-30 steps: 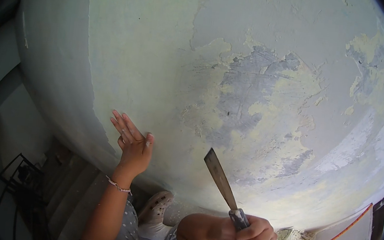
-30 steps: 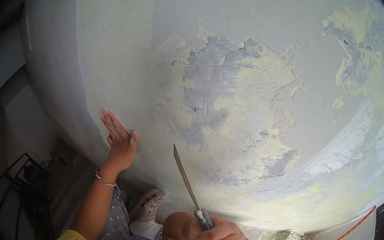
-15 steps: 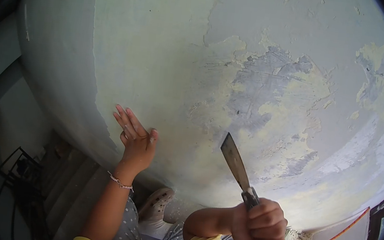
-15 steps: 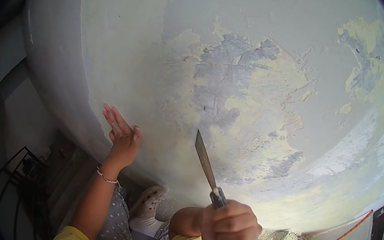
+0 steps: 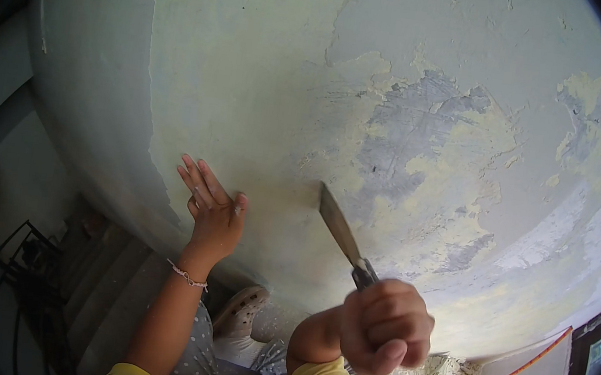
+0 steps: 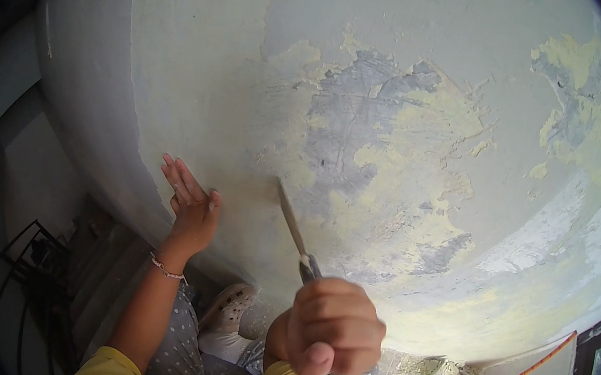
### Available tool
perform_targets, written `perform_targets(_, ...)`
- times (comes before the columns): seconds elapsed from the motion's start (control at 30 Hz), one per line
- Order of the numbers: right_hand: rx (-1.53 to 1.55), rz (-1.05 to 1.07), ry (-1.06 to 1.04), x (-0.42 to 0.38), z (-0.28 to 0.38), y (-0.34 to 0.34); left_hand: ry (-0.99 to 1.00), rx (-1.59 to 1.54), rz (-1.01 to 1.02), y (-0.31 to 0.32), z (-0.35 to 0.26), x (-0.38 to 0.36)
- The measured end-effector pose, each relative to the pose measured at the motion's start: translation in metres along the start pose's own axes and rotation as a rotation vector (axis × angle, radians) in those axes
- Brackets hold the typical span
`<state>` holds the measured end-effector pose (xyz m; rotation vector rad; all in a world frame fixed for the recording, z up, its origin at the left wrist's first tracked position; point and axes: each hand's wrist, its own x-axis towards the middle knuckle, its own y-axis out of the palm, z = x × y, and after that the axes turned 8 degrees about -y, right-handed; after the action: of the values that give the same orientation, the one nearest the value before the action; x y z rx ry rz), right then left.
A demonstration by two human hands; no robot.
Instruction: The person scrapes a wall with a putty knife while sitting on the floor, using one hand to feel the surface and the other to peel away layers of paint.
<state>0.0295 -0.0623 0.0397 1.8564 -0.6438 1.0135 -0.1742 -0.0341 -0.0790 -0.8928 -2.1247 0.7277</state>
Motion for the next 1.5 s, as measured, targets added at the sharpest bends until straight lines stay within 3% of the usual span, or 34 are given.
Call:
perform_targets(0.03, -0.059, -0.038, 0.112, -0.007, -0.017, 0.004, 0.003, -0.004, 0.008, 0.002, 0.001, -0.003)
perform_targets(0.1, -0.09, -0.034, 0.106, -0.01, -0.002, 0.004, 0.009, 0.001, -0.006, 0.001, 0.003, 0.0)
perform_targets(0.17, 0.214, 0.064, -0.101, -0.005, 0.034, 0.002, 0.006, 0.001, 0.0, -0.002, 0.001, 0.002)
perform_targets(0.2, 0.22, 0.063, -0.095, -0.003, 0.029, 0.001, -0.004, -0.001, 0.024, -0.002, 0.001, 0.0)
perform_targets(0.3, -0.099, 0.2, -0.079, 0.004, 0.003, -0.002, 0.013, -0.014, -0.002, 0.001, 0.004, 0.0)
perform_targets(0.37, -0.03, 0.13, 0.008, 0.0, -0.003, 0.0, 0.015, -0.024, 0.005, 0.002, 0.005, -0.002)
perform_targets(0.43, -0.124, 0.162, -0.068, 0.006, 0.02, 0.007, 0.01, -0.022, 0.006, 0.0, 0.005, 0.0)
perform_targets(0.5, 0.108, 0.081, -0.231, 0.012, 0.037, 0.012, 0.006, -0.016, 0.014, -0.001, 0.003, 0.001)
perform_targets(0.63, -0.171, 0.193, -0.081, -0.001, 0.001, 0.009, -0.001, -0.016, -0.006, 0.003, 0.005, 0.0)
perform_targets(0.7, -0.13, 0.251, -0.069, 0.002, 0.008, 0.011, -0.028, -0.029, 0.018, 0.001, 0.004, 0.001)
perform_targets(0.8, 0.098, 0.141, -0.191, 0.004, 0.032, 0.017, -0.03, -0.028, 0.018, -0.001, 0.004, 0.001)
perform_targets(0.93, -0.073, 0.191, -0.007, -0.004, -0.013, 0.012, -0.003, -0.02, 0.004, 0.001, 0.005, -0.001)
perform_targets(1.03, -0.026, 0.283, -0.013, 0.008, 0.023, 0.015, 0.003, -0.009, 0.01, -0.004, 0.005, 0.004)
perform_targets(1.07, 0.183, 0.163, -0.104, 0.0, 0.036, 0.006, -0.002, 0.009, 0.01, -0.004, 0.004, 0.004)
perform_targets(1.1, 0.186, 0.163, -0.097, -0.001, 0.027, 0.006, -0.009, 0.026, 0.015, -0.005, 0.004, 0.003)
perform_targets(1.17, -0.105, 0.22, -0.067, 0.005, -0.003, 0.009, -0.017, 0.03, 0.01, -0.005, 0.005, 0.003)
perform_targets(1.2, -0.017, 0.094, 0.149, -0.004, -0.015, 0.012, -0.011, 0.031, 0.001, -0.005, 0.004, 0.003)
perform_targets(1.23, 0.041, 0.117, 0.289, -0.008, -0.021, 0.009, 0.008, 0.021, 0.012, -0.003, 0.002, 0.002)
perform_targets(1.37, 0.035, 0.244, 0.409, -0.02, 0.023, 0.001, 0.054, 0.056, -0.148, -0.006, -0.007, 0.006)
perform_targets(1.43, 0.163, 0.27, 0.67, -0.032, 0.05, -0.018, 0.053, 0.02, -0.163, -0.006, -0.016, 0.004)
perform_targets(1.5, -0.004, 0.108, 0.945, -0.056, 0.082, -0.037, 0.007, -0.037, -0.26, -0.004, -0.027, 0.006)
